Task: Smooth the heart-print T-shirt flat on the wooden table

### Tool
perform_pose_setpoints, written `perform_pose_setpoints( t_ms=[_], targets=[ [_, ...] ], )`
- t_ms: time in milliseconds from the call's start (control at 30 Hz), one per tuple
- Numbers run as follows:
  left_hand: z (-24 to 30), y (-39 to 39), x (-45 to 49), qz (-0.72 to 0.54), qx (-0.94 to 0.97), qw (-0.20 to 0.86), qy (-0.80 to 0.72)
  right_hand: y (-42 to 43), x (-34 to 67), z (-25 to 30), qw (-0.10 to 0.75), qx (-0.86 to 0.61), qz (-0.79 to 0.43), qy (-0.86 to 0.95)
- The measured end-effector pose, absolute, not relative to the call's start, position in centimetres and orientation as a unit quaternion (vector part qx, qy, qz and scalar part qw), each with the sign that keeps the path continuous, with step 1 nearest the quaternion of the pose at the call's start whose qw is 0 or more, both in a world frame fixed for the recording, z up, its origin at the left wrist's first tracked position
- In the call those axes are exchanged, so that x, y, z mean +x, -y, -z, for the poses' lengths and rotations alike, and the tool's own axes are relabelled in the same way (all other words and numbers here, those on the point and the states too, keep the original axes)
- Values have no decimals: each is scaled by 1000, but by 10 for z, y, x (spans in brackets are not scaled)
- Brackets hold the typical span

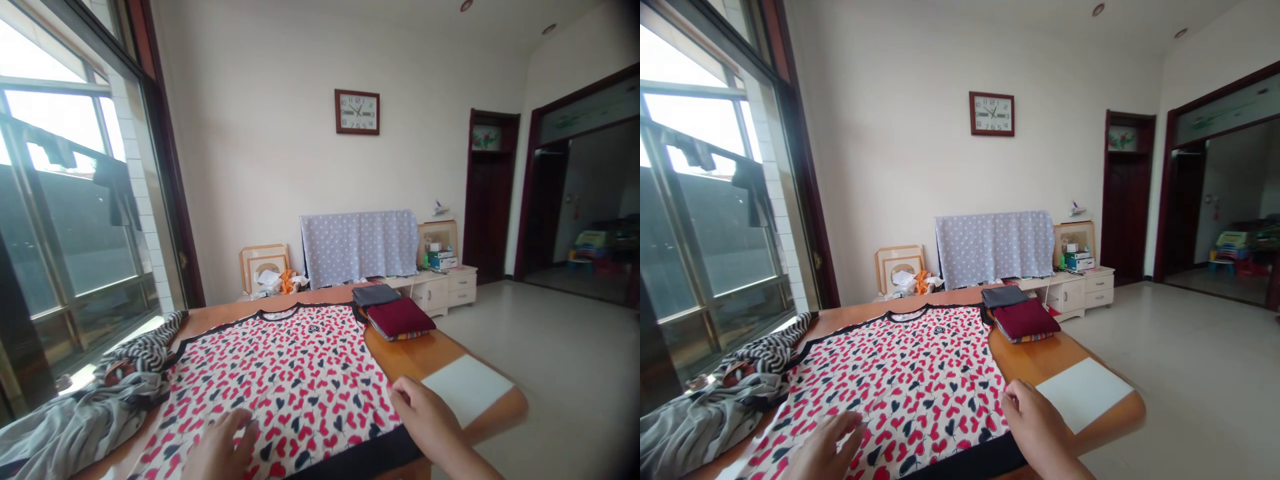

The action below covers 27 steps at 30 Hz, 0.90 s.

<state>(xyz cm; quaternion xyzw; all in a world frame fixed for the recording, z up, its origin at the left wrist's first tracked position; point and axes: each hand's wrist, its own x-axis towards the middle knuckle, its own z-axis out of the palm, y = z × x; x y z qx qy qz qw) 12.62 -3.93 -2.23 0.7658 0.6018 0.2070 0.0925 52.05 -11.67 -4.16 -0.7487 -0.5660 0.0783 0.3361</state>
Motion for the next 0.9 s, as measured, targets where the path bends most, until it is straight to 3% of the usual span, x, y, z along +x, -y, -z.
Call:
perform_pose_setpoints(
  t_ms=[267, 433, 567, 767, 900],
  targets=[
    [10, 37, 228, -199, 828, 225, -473, 126, 541, 50, 256, -805, -99, 526],
    [13, 38, 264, -170, 839, 290, -428, 121, 539, 65, 249, -814, -76, 518],
    [26, 28, 277, -186, 829, 328, -414, 114, 537, 66, 300, -786, -105, 530],
    [31, 8, 288, -162, 798, 417, -404, 102, 513, 49, 451, -691, -217, 522],
    [24, -1, 306, -179, 761, 496, -377, 90, 494, 42, 489, -645, -282, 516]
  ],
)
